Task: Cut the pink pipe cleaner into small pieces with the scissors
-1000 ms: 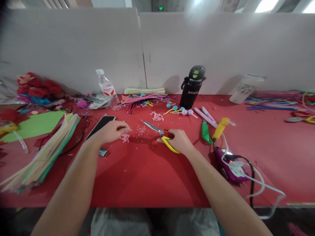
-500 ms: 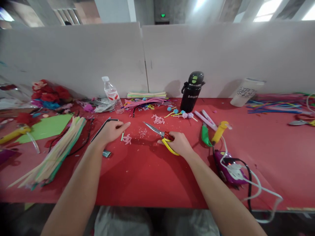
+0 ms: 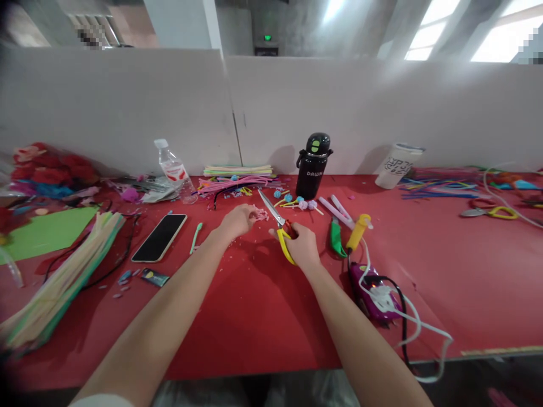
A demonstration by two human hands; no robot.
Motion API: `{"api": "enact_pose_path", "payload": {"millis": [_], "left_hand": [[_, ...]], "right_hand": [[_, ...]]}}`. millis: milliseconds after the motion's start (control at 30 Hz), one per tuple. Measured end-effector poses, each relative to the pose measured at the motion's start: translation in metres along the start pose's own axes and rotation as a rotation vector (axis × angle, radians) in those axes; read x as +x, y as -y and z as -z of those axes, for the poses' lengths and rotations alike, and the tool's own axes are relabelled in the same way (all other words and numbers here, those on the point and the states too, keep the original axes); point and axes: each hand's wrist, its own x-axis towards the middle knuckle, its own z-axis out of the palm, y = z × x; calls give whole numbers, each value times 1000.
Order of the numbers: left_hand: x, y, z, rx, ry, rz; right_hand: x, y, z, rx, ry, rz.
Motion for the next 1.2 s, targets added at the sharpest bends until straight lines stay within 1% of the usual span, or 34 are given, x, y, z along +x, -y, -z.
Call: {"api": "enact_pose_path", "payload": {"millis": [67,167,300,400,500,567,633,700,767,900,1067,1200], "left_hand": [[10,-1,-10,9,31,12],[19,-1,-20,15,31,19],[18,-3,-22,0,-15,22],[4,-2,-15,-36,-70,-1],[-20,4,0,-100,-103,-41],[-38,11,11,-248,-178,-100],[-54,20,20,-359,-231,-113],[-68,28,25,-443,-240,-126],[-78,36,27,-500,-242,-112],[-91,44,27,-605,-239,-77],[-98,50,34,-542,-272,-52],[-100,52,42,-532,-288,-53]], "right_hand": [[0,1,-1,-5,10,2],[0,2,-1,-15,6,5],[0,3,1,-27,7,9],[-1,3,2,-34,11,8],[-2,2,1,-24,43,16],[-4,2,-1,-22,76,34],[-7,4,-4,-49,124,61],[-10,6,-6,-96,171,86],[-13,8,-7,-131,198,108],[-16,10,-6,-136,244,147],[-17,9,-4,-129,333,168],[-19,10,-6,-114,337,178]]}}
